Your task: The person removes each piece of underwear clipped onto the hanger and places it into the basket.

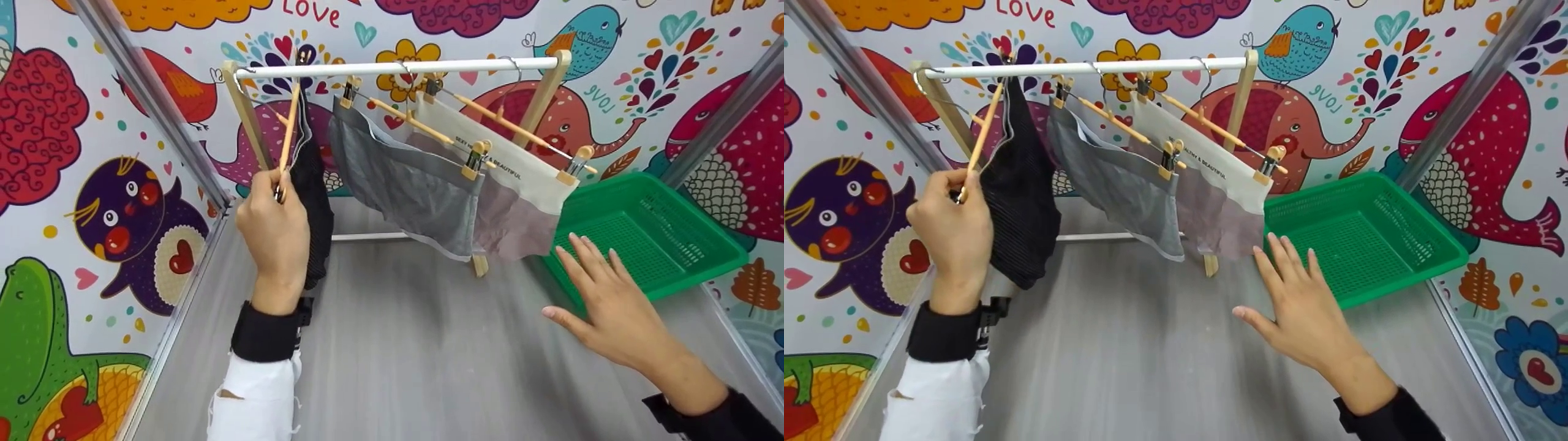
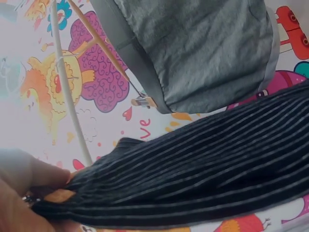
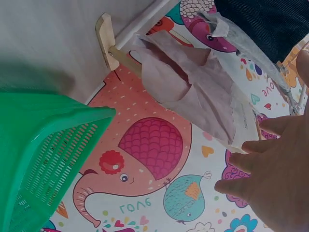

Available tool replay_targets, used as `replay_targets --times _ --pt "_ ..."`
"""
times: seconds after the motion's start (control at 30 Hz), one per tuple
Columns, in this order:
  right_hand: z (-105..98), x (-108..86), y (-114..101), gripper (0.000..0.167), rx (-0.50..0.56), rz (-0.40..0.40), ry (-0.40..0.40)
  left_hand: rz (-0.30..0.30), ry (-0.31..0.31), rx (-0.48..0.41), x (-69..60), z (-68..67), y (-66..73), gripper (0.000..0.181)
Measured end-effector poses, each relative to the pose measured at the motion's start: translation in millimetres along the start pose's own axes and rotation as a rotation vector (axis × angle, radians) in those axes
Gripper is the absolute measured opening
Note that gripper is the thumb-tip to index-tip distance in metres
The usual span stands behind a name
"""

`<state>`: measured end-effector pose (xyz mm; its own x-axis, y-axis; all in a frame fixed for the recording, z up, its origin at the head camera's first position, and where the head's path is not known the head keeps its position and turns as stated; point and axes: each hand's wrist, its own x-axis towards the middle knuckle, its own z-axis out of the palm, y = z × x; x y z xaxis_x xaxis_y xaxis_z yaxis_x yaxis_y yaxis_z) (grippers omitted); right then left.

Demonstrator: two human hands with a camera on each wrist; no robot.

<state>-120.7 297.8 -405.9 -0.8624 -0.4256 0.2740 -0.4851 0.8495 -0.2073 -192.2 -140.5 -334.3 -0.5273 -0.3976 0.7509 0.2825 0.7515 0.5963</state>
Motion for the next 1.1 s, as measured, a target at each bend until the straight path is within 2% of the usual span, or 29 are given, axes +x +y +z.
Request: replay_targets --times 0.2,0.47,0.73,1.1 --pt "2 -3.8 -1 0.089 0.028 -0.020 0.029 0.038 0.020 -0.019 -11.9 -14.2 -9.6 0.014" --pt "2 -7.0 0 0.083 0.042 -0.056 0.108 0.022 0.004 -0.105 -22.4 -31.6 -29.7 0.008" --pt "3 -6.0 -4 0.083 0.045 -0.034 0.103 0.119 0.018 -0.122 -41.4 -49.5 -54.7 0.008" --pt "7 -7.3 -3 0.085 0.037 -0.016 0.103 0.097 0.002 -0.215 -63.3 -69.0 -77.3 0.016"
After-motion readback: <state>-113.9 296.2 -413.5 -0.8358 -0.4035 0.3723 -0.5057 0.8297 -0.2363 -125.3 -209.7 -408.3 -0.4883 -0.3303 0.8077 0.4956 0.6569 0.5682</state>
